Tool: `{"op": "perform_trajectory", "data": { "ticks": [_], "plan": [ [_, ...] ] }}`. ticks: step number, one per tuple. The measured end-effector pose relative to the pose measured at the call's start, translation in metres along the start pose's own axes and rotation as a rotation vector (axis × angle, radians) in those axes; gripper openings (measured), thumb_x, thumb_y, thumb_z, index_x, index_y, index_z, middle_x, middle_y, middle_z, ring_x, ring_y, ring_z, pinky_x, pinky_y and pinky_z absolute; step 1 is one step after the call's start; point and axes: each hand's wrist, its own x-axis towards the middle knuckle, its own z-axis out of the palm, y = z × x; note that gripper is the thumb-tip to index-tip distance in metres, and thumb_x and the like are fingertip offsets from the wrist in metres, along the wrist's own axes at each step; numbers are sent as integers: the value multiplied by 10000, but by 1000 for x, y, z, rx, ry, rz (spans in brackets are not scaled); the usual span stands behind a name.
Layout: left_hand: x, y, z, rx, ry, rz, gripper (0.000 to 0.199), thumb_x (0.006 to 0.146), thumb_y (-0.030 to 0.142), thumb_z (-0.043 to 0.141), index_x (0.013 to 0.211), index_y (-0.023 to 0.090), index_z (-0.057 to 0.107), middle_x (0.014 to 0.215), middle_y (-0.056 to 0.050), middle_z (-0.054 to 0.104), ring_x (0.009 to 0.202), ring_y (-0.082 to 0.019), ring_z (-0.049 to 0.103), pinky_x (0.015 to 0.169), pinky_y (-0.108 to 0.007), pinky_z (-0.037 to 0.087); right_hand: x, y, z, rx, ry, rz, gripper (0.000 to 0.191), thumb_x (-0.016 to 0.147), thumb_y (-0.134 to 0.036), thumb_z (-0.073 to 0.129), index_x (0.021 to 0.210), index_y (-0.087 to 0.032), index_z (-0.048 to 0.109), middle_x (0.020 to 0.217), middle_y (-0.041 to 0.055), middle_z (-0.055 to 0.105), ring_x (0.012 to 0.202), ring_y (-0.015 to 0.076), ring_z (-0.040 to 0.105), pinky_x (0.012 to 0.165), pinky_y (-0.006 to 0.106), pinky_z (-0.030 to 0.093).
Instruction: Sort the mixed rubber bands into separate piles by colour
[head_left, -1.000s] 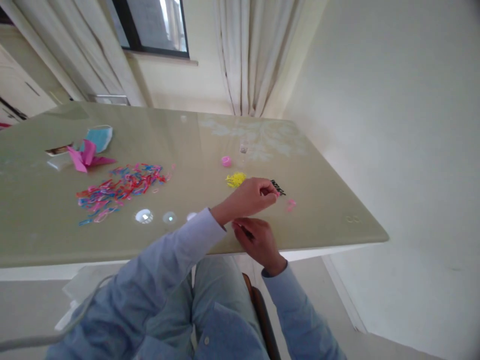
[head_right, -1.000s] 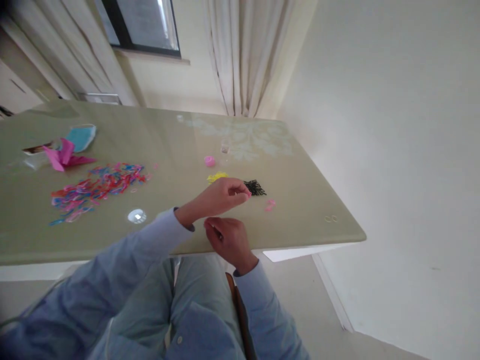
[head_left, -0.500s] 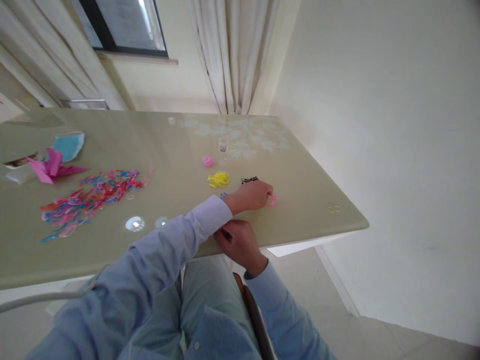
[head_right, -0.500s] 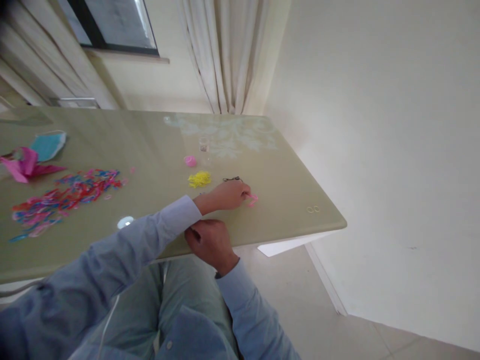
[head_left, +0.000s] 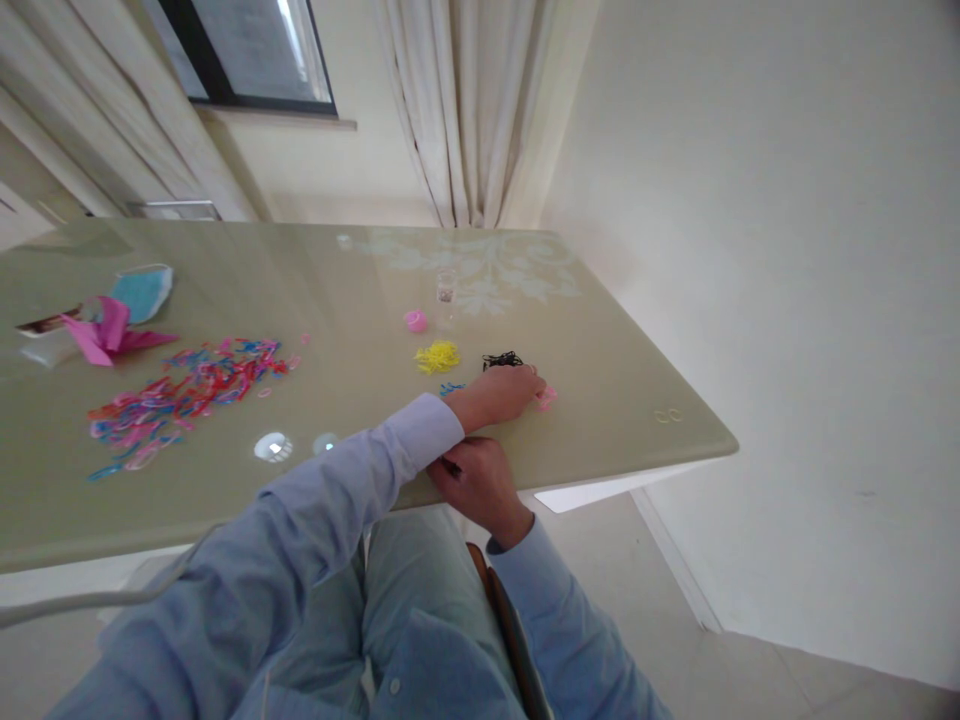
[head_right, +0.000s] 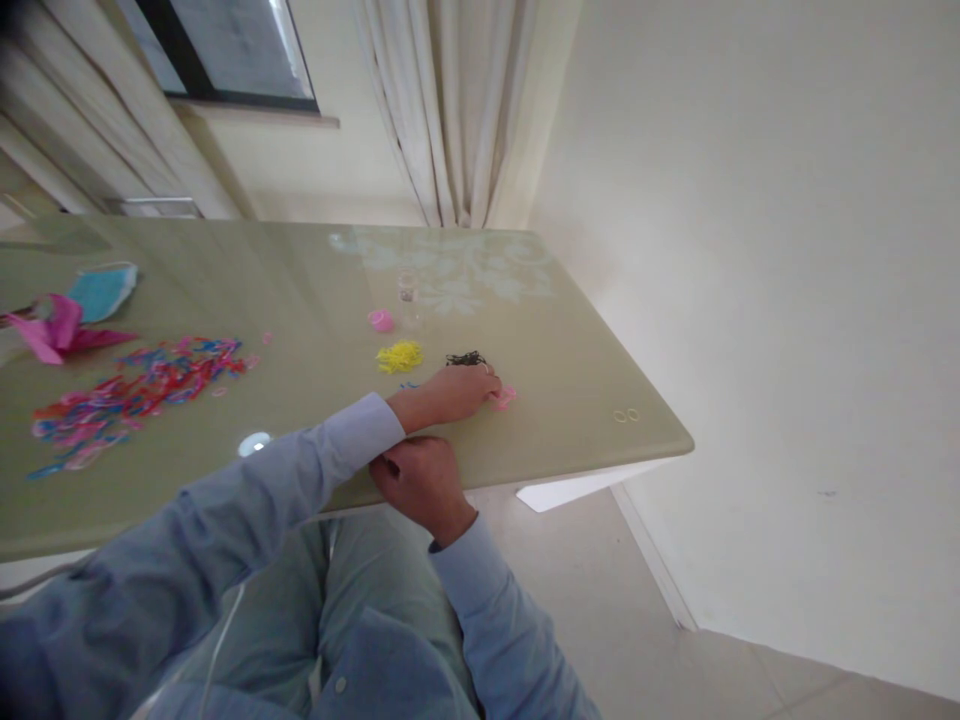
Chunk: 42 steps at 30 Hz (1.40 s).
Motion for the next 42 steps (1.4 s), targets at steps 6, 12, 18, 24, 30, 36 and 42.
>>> {"op": "perform_trajectory", "data": {
  "ticks": [6,12,18,24,30,36,42],
  "plan": [
    [-1,-1,5,-52,40,33,310,971,242,410,961,143,704,981,-129,696,904,-230,666,747,-317,505,-1,1,2,-28,-12,-19,221,792,-183,669,572,-178,676,594,45,723,502,132,604,522,270,259],
    [-4,-5,2,-105,84,9,281,940,232,437,954,151,706,982,-110,690,920,-219,652,782,-318,498,-1,2,4,35,20,-22,220,774,-151,663,555,-177,651,561,27,692,486,112,555,522,263,257],
    [-39,-4,-24,-196,253,-111,233,894,182,500,970,176,721,987,-70,709,889,-197,644,805,-313,487,0,3,-1,208,76,72,301,866,-207,581,570,-175,619,519,-7,608,477,94,482,510,238,281],
    [-128,-10,-28,-374,549,-302,171,892,192,553,940,165,715,883,-39,714,728,-132,603,711,-257,474,0,2,-7,317,74,117,208,902,-259,573,801,-174,734,623,-1,681,525,107,559,521,213,371],
    [-228,-19,-2,-452,668,-513,160,901,221,566,909,161,715,797,-25,693,656,-110,585,622,-225,441,-1,1,-7,296,67,101,200,923,-295,584,928,-195,756,848,37,775,684,136,687,656,214,495],
    [-282,-28,-1,-484,740,-638,145,896,223,578,891,169,713,805,-31,693,711,-129,609,663,-241,454,4,1,-9,239,41,135,239,902,-363,604,905,-185,763,684,19,730,531,130,624,538,224,483],
    [-289,-31,4,-505,708,-546,154,908,200,555,918,164,704,839,-46,692,772,-144,618,709,-256,472,10,-26,-8,302,-6,182,263,883,-389,616,885,-170,761,577,-2,655,468,125,570,458,220,443]
  ]
}}
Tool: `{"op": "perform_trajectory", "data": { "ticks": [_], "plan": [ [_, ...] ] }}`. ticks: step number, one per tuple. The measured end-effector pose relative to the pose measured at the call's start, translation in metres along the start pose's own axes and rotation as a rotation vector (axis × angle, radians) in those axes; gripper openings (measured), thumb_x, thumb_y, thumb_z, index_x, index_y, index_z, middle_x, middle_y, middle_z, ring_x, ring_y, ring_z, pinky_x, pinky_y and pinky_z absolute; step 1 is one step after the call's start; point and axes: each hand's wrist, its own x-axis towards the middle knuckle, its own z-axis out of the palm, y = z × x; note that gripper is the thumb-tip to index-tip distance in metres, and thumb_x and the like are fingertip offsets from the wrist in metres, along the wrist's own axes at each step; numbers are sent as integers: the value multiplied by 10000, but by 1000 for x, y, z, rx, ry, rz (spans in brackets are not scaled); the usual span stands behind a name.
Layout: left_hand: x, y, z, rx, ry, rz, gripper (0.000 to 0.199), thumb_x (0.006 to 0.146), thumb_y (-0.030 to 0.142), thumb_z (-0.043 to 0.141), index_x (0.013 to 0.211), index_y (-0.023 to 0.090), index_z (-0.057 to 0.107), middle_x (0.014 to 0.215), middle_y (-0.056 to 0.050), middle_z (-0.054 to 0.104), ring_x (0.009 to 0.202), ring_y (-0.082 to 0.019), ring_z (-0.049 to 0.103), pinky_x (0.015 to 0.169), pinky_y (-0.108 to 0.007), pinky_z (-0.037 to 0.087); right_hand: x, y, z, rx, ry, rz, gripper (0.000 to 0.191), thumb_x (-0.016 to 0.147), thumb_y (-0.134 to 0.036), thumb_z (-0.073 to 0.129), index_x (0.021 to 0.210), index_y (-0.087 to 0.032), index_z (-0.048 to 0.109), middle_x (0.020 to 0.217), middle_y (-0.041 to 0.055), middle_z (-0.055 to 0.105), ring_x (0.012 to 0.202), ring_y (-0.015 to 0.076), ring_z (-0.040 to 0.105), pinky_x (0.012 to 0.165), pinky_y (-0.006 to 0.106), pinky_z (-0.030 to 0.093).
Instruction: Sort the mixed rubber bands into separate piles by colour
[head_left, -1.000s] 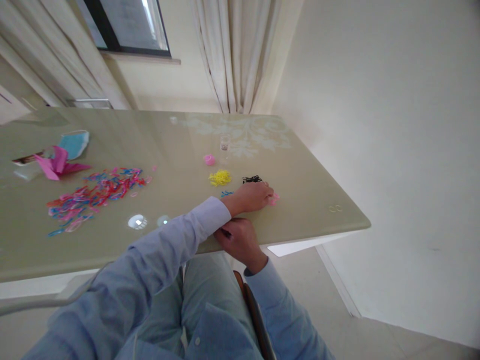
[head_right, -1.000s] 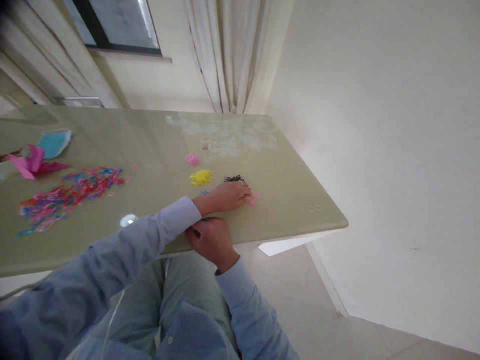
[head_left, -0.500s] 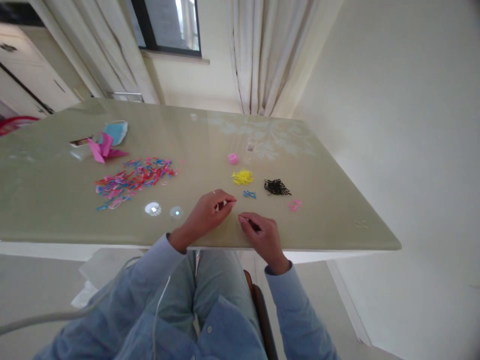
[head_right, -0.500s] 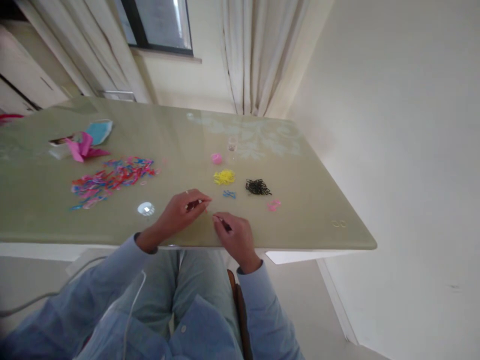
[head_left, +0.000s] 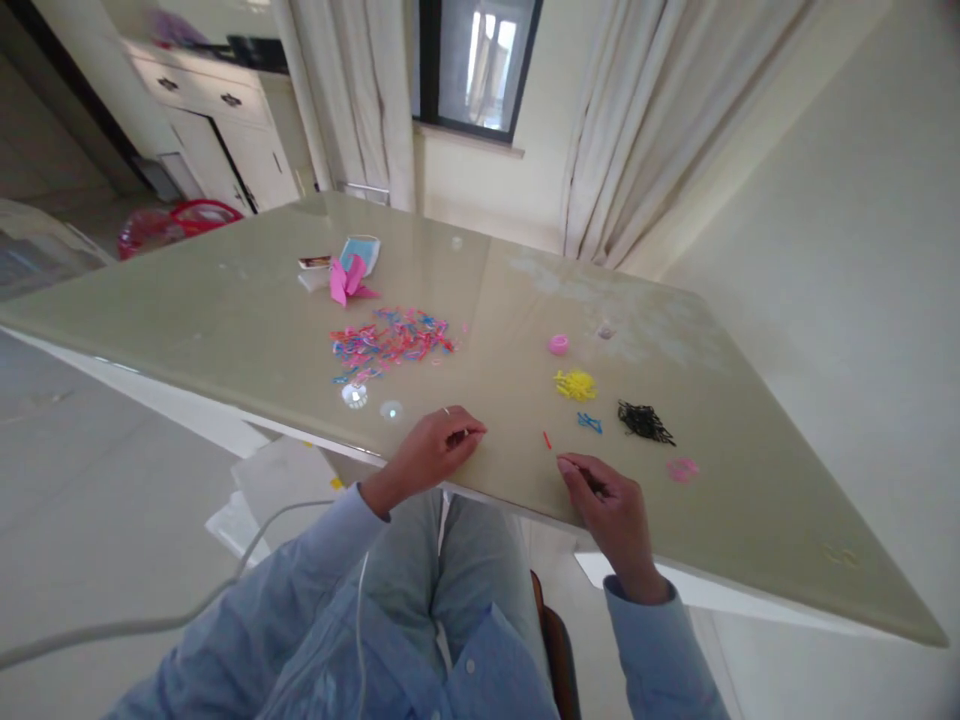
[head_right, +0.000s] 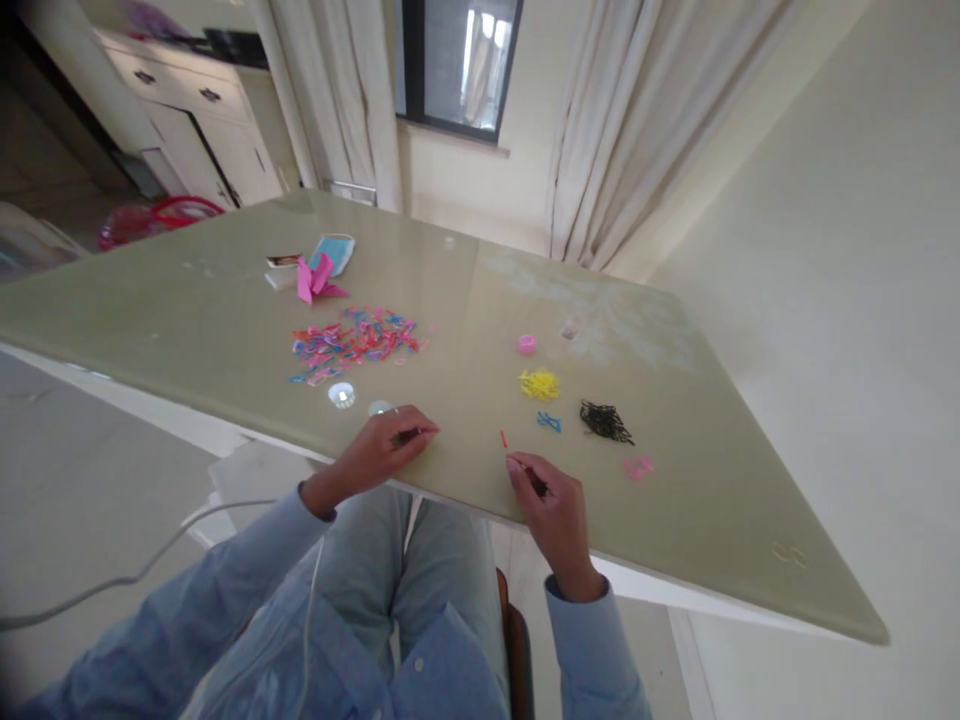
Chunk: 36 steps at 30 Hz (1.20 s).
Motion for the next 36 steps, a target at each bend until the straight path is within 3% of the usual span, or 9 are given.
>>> {"op": "perform_trajectory", "data": {
  "ticks": [4,8,15,18,21,27,31,36],
  "plan": [
    [-4,4,5,133,-42,72,173,920,195,528,940,167,697,886,-62,691,841,-172,622,783,-293,488,16,-35,19,41,-92,-62,262,896,-372,604,929,-162,756,557,-14,628,470,112,548,481,215,432],
    [-6,4,6,197,-87,110,188,900,180,530,985,181,698,956,-81,709,923,-210,637,844,-336,507,54,-74,46,-40,-247,-170,282,898,-336,595,1084,-169,726,603,-22,631,532,111,556,549,214,427],
    [-8,-3,13,210,-66,7,434,841,204,578,1269,144,610,1230,-165,666,1160,-331,599,994,-501,471,98,-132,128,-390,-418,-279,397,900,-310,594,1277,-195,637,870,60,743,820,219,667,783,308,468],
    [-7,-5,12,156,-126,32,358,815,208,613,1157,134,683,1176,-170,696,1127,-340,621,979,-481,486,115,-130,158,-432,-441,-258,391,893,-307,602,1267,-198,640,922,74,744,876,240,667,814,326,472],
    [-3,-7,8,116,-198,83,236,791,185,630,999,145,733,1058,-146,734,1022,-297,667,924,-414,516,137,-114,173,-437,-410,-239,321,862,-226,611,1175,-199,679,935,67,740,858,212,657,821,307,471],
    [1,-4,5,102,-168,73,264,786,137,603,1035,139,693,1042,-128,723,975,-259,662,886,-367,514,167,-88,178,-402,-402,-273,293,821,-142,619,1098,-163,712,919,72,733,797,180,636,812,290,470],
    [1,-2,5,111,-158,56,235,767,118,614,986,123,699,1002,-137,728,927,-267,662,858,-375,516,168,-88,185,-388,-444,-320,232,813,-143,661,1033,-164,732,951,64,737,807,161,636,819,270,470],
    [3,-2,5,80,-111,57,241,784,120,604,1006,124,697,1030,-140,728,954,-273,659,864,-387,515,173,-94,194,-371,-535,-423,243,855,-226,681,1084,-164,735,1018,80,732,854,168,641,830,273,461]
  ]
}}
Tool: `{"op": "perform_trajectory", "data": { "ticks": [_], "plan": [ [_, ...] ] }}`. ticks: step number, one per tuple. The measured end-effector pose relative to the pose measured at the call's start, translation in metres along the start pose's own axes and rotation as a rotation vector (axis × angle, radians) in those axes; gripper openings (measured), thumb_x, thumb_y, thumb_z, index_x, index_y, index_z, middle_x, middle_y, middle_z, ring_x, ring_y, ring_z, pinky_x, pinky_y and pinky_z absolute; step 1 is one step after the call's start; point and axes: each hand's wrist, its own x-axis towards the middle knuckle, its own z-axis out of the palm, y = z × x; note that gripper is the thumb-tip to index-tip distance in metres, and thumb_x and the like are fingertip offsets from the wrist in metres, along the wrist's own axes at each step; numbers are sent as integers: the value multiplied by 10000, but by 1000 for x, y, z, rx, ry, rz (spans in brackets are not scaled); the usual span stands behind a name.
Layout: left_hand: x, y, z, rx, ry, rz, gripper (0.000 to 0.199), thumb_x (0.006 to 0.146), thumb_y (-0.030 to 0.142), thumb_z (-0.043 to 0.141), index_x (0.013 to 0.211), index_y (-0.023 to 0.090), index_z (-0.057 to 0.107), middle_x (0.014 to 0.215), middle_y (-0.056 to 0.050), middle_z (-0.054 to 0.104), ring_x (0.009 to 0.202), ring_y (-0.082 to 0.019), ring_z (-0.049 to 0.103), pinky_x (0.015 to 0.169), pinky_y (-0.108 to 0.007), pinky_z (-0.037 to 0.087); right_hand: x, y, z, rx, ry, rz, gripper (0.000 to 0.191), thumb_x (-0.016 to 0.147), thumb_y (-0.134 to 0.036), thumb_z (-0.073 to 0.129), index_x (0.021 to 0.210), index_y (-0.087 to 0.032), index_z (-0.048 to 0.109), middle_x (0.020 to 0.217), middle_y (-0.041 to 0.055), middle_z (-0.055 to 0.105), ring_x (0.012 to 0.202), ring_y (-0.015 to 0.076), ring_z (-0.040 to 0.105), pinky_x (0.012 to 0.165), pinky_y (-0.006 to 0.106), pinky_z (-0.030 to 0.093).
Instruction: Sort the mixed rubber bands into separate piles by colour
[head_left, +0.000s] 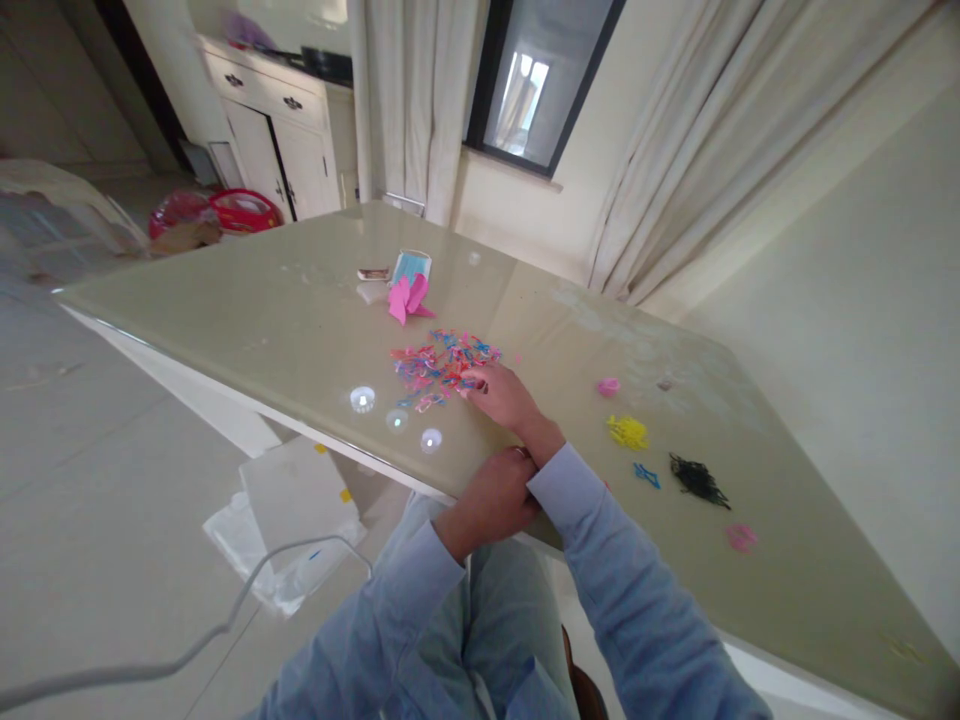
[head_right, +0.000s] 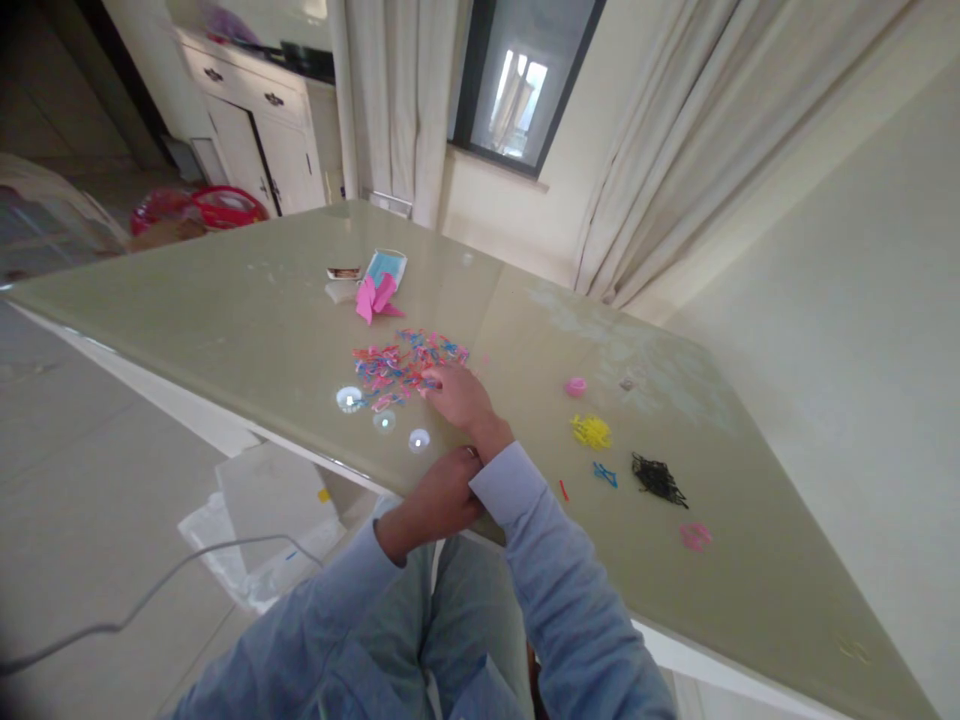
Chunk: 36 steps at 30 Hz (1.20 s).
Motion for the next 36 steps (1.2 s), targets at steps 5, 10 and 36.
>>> {"op": "perform_trajectory", "data": {
  "ticks": [5,10,36],
  "plan": [
    [2,-1,0,5,7,4,219,780,107,582,963,138,699,1011,-131,725,933,-260,658,851,-378,518,12,4,0,-63,-49,-73,180,890,-229,649,1024,-191,763,1035,85,729,954,199,633,859,289,440],
    [1,-1,-1,39,-8,-9,202,774,123,593,939,141,707,996,-129,721,928,-262,656,846,-374,521,16,6,3,-74,-57,-96,149,905,-215,624,961,-211,761,983,58,733,945,187,628,843,281,432],
    [1,1,-2,50,-15,-51,202,782,127,606,944,127,726,984,-138,726,931,-263,654,842,-361,516,11,1,2,36,48,-55,209,907,-137,537,801,-192,709,967,47,694,953,161,599,879,260,419]
  ]
}}
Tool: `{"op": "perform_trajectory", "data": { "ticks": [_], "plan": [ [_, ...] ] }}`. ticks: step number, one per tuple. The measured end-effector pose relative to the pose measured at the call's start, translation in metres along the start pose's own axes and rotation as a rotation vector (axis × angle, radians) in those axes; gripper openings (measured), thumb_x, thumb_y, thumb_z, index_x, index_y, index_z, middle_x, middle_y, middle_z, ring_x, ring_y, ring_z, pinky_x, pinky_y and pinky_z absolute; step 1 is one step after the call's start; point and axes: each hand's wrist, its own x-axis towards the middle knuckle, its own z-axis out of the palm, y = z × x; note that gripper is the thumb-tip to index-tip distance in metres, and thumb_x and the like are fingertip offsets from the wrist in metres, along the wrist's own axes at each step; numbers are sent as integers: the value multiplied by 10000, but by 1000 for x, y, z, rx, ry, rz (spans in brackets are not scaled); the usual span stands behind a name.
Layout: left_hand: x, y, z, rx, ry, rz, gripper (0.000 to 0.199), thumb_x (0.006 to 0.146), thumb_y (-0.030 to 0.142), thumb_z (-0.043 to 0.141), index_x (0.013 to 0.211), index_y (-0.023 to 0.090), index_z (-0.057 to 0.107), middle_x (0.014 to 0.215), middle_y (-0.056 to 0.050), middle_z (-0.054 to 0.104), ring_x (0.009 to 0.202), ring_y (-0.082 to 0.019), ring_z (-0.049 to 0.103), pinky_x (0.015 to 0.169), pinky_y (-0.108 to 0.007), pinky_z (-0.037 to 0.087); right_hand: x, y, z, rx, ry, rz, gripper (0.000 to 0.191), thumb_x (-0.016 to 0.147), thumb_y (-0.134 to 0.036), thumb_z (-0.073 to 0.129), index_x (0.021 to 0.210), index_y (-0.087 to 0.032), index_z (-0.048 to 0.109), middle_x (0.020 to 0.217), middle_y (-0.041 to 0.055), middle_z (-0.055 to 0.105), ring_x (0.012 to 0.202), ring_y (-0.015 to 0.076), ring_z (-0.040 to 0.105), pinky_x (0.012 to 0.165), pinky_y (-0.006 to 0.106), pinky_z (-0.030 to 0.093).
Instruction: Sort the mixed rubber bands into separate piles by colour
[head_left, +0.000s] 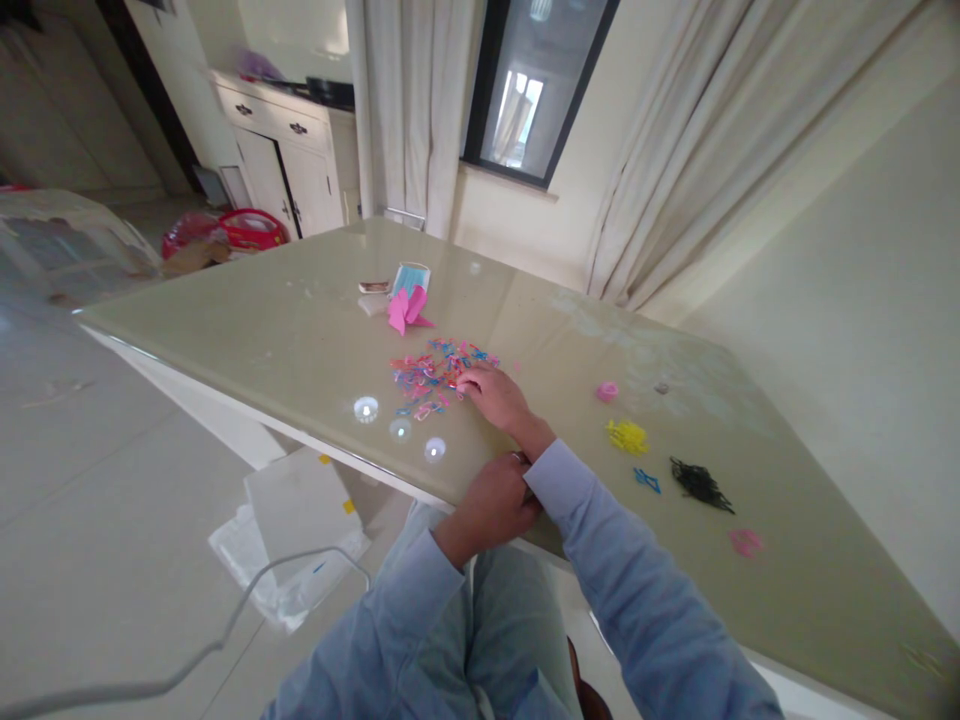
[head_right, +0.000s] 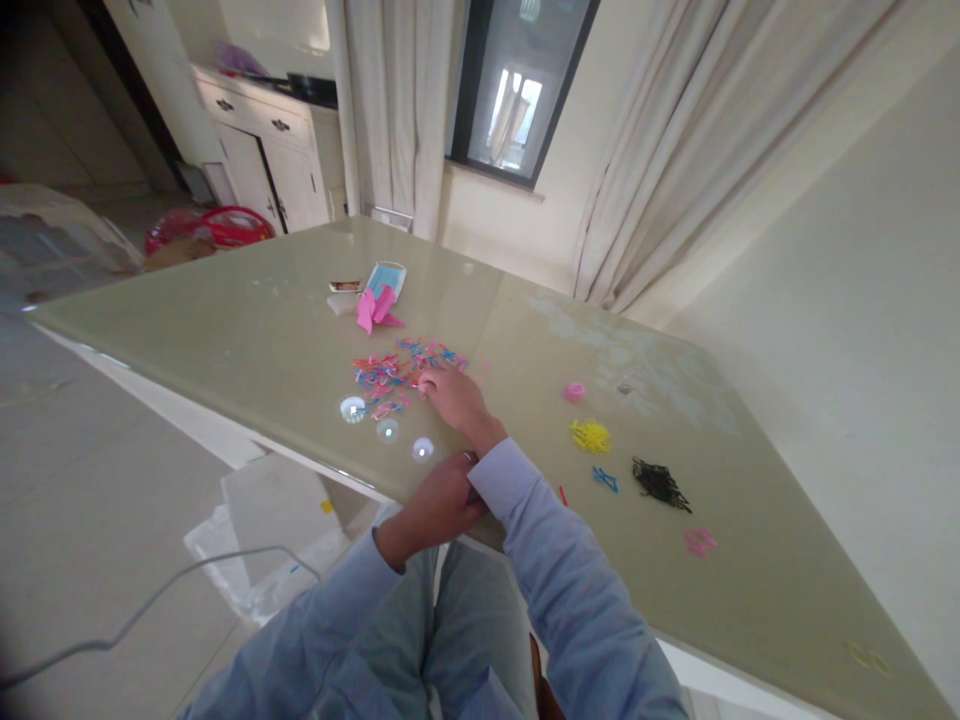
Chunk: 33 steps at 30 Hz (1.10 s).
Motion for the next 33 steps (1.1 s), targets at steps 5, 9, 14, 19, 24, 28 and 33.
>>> {"op": "perform_trajectory", "data": {
  "ticks": [5,9,14,19,24,28,33],
  "plan": [
    [-1,0,0,-67,-4,54,189,802,103,581,906,125,737,987,-131,736,937,-245,660,867,-345,510,-24,-6,-6,448,202,95,142,878,-245,581,849,-169,697,807,17,678,715,124,578,699,240,444],
    [-2,2,1,-92,30,33,190,862,137,554,784,149,727,864,-98,725,869,-217,650,797,-316,504,-68,-13,-17,1008,286,296,216,826,-377,673,910,-178,663,598,-60,541,487,77,432,472,199,325],
    [-5,3,0,-157,82,20,195,894,158,543,924,182,734,919,-63,713,885,-189,637,809,-297,486,-126,-18,-41,1450,471,377,198,781,-344,771,833,-199,647,648,-56,519,506,57,388,464,182,300],
    [-7,4,0,-149,76,-4,190,920,182,537,944,187,726,902,-52,699,868,-177,628,806,-291,475,-172,-21,-60,1614,612,427,197,772,-326,790,846,-219,641,780,-45,517,530,51,354,483,188,329],
    [-7,3,3,-130,101,3,198,937,199,529,974,179,723,924,-57,697,886,-173,626,823,-298,475,-198,-28,-65,1585,649,421,203,787,-352,768,837,-224,618,772,-46,506,519,56,330,492,207,321],
    [-7,2,4,-118,92,0,206,941,205,523,973,176,725,929,-63,698,891,-176,628,829,-307,482,-210,-20,-66,1390,697,504,222,789,-398,743,853,-218,629,742,-43,528,515,62,364,496,218,308],
    [-7,1,5,-90,89,-4,211,949,223,520,965,181,726,923,-59,700,880,-172,632,820,-308,487,-225,22,-74,462,722,683,216,805,-393,668,841,-182,696,700,8,629,597,137,508,579,270,406]
  ]
}}
